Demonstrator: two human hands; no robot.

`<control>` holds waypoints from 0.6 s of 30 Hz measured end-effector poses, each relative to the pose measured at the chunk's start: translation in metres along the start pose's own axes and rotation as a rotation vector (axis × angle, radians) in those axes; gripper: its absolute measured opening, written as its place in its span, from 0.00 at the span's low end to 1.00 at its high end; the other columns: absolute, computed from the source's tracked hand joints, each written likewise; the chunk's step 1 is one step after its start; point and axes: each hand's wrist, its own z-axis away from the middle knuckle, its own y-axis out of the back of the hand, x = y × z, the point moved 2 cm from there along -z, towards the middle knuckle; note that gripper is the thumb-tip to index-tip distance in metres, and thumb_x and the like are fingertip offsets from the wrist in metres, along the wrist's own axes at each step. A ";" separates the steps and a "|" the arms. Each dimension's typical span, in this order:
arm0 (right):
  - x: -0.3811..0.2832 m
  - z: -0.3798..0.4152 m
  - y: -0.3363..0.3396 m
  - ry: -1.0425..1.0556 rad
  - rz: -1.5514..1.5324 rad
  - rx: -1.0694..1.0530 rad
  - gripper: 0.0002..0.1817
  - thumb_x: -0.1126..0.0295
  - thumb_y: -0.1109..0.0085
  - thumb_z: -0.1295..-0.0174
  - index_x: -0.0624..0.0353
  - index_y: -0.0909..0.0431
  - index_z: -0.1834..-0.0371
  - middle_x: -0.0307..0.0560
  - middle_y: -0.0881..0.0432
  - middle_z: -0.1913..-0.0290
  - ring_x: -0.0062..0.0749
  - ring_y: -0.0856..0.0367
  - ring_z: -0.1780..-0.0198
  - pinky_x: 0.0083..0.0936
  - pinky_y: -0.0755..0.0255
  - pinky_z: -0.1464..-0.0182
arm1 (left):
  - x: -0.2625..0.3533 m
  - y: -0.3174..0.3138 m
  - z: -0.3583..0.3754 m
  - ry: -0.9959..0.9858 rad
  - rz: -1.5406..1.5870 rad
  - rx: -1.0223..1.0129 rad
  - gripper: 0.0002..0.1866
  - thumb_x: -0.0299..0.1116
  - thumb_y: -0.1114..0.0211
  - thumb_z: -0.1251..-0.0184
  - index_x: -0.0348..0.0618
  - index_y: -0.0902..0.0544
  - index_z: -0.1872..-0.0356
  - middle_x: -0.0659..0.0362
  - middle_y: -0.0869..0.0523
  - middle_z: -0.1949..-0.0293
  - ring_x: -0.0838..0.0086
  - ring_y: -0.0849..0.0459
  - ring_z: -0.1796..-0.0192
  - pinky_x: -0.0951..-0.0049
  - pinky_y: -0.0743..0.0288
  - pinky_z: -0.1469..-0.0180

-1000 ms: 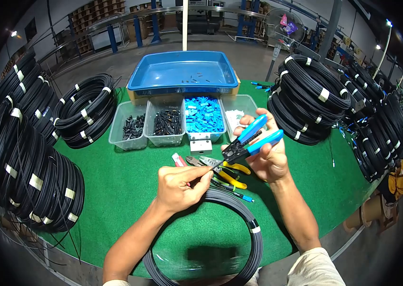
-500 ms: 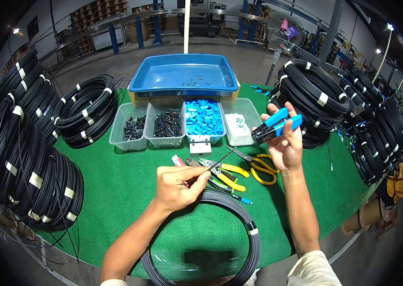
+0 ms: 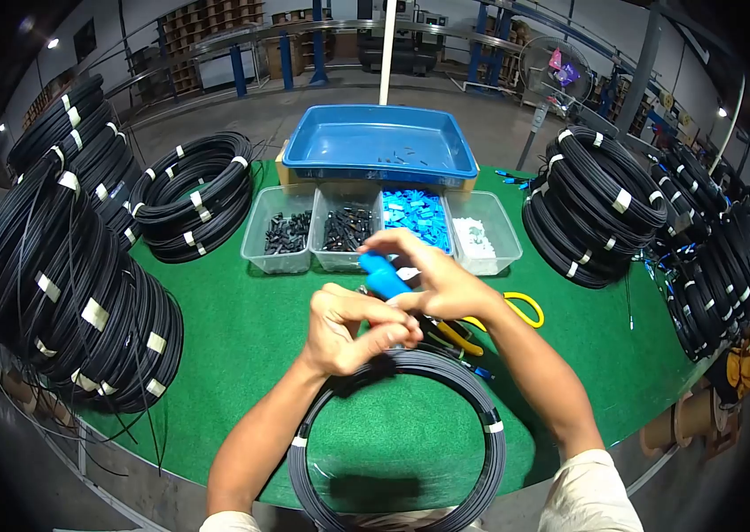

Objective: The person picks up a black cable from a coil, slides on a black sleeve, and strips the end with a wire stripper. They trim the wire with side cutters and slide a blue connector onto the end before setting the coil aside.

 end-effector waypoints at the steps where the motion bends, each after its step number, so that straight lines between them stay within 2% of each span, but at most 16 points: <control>1: 0.001 -0.014 -0.008 0.019 0.037 -0.081 0.35 0.71 0.28 0.48 0.59 0.31 0.35 0.53 0.21 0.38 0.45 0.20 0.37 0.40 0.26 0.37 | 0.004 -0.006 -0.002 -0.052 -0.003 -0.038 0.04 0.20 0.30 0.40 0.26 0.12 0.67 0.45 0.10 0.71 0.62 0.08 0.67 0.65 0.12 0.60; 2: 0.003 -0.027 -0.016 0.040 0.074 -0.165 0.33 0.71 0.28 0.48 0.60 0.29 0.37 0.55 0.20 0.41 0.48 0.18 0.39 0.41 0.25 0.38 | 0.009 -0.010 -0.004 -0.093 -0.026 -0.055 0.04 0.18 0.30 0.44 0.28 0.11 0.68 0.47 0.09 0.71 0.64 0.08 0.68 0.68 0.13 0.61; 4: 0.015 -0.053 -0.038 0.331 0.284 -0.283 0.27 0.68 0.31 0.46 0.60 0.26 0.41 0.58 0.18 0.43 0.55 0.17 0.43 0.41 0.23 0.40 | 0.021 -0.019 -0.007 -0.094 -0.038 -0.123 0.04 0.17 0.30 0.45 0.29 0.11 0.68 0.48 0.09 0.71 0.64 0.08 0.69 0.70 0.14 0.61; 5: 0.021 -0.063 -0.050 0.458 0.349 -0.293 0.23 0.66 0.36 0.43 0.60 0.24 0.44 0.58 0.18 0.43 0.58 0.16 0.46 0.42 0.21 0.44 | 0.028 -0.022 -0.009 -0.078 -0.056 -0.147 0.04 0.16 0.30 0.47 0.29 0.10 0.69 0.48 0.08 0.70 0.65 0.08 0.68 0.70 0.14 0.60; 6: 0.010 -0.066 -0.057 0.358 0.344 -0.419 0.22 0.66 0.40 0.41 0.60 0.24 0.43 0.57 0.17 0.43 0.54 0.14 0.48 0.44 0.21 0.47 | 0.031 -0.022 -0.009 -0.062 -0.082 -0.178 0.05 0.16 0.29 0.47 0.30 0.10 0.69 0.48 0.08 0.70 0.65 0.08 0.67 0.70 0.14 0.59; 8: 0.008 -0.069 -0.073 0.277 0.344 -0.466 0.22 0.65 0.42 0.40 0.61 0.25 0.42 0.58 0.16 0.45 0.52 0.13 0.50 0.44 0.20 0.50 | 0.030 -0.023 -0.008 -0.104 -0.041 -0.139 0.05 0.16 0.29 0.46 0.30 0.11 0.67 0.48 0.08 0.69 0.64 0.08 0.66 0.69 0.13 0.57; 10: -0.012 -0.063 -0.078 0.264 0.340 -0.470 0.25 0.61 0.46 0.36 0.61 0.26 0.38 0.58 0.16 0.46 0.51 0.13 0.49 0.43 0.20 0.48 | 0.028 -0.017 -0.005 -0.045 -0.023 -0.137 0.04 0.16 0.30 0.40 0.27 0.12 0.64 0.47 0.09 0.66 0.64 0.08 0.64 0.67 0.13 0.56; 12: -0.030 -0.056 -0.078 0.284 0.370 -0.347 0.28 0.58 0.49 0.35 0.61 0.28 0.34 0.60 0.18 0.41 0.50 0.17 0.41 0.41 0.24 0.40 | 0.020 -0.012 0.000 0.013 0.014 -0.091 0.05 0.16 0.32 0.37 0.26 0.12 0.61 0.46 0.09 0.65 0.65 0.09 0.63 0.68 0.12 0.57; 13: -0.010 -0.055 -0.083 0.226 0.233 -0.343 0.30 0.57 0.52 0.33 0.60 0.29 0.31 0.62 0.22 0.35 0.49 0.24 0.33 0.39 0.31 0.32 | 0.018 -0.011 0.001 0.014 0.013 -0.084 0.05 0.16 0.32 0.37 0.26 0.12 0.61 0.46 0.09 0.65 0.65 0.09 0.63 0.68 0.12 0.57; 14: 0.009 -0.059 -0.088 0.227 0.231 -0.348 0.30 0.57 0.52 0.33 0.60 0.29 0.31 0.62 0.22 0.35 0.49 0.24 0.33 0.39 0.31 0.32 | 0.016 -0.011 0.001 0.019 0.035 -0.083 0.05 0.16 0.32 0.36 0.25 0.13 0.60 0.46 0.10 0.65 0.65 0.09 0.63 0.68 0.12 0.58; 16: 0.033 -0.068 -0.098 0.382 0.321 -0.318 0.29 0.59 0.54 0.32 0.60 0.29 0.30 0.60 0.26 0.31 0.47 0.28 0.29 0.37 0.36 0.28 | 0.014 -0.010 0.002 0.025 0.063 -0.084 0.06 0.16 0.33 0.35 0.24 0.13 0.59 0.45 0.10 0.65 0.66 0.09 0.63 0.69 0.12 0.58; 17: 0.041 -0.073 -0.102 0.531 0.389 -0.245 0.38 0.76 0.32 0.49 0.58 0.31 0.30 0.53 0.20 0.39 0.47 0.19 0.42 0.39 0.24 0.42 | 0.013 -0.010 0.002 0.053 0.089 -0.090 0.06 0.16 0.33 0.35 0.24 0.13 0.59 0.45 0.10 0.65 0.66 0.09 0.63 0.69 0.12 0.58; 18: 0.040 -0.074 -0.099 0.526 0.393 -0.240 0.38 0.76 0.32 0.49 0.58 0.31 0.30 0.53 0.20 0.39 0.47 0.19 0.42 0.39 0.24 0.42 | 0.012 -0.010 0.001 0.081 0.114 -0.099 0.06 0.16 0.33 0.34 0.24 0.14 0.59 0.45 0.10 0.65 0.67 0.09 0.63 0.70 0.12 0.59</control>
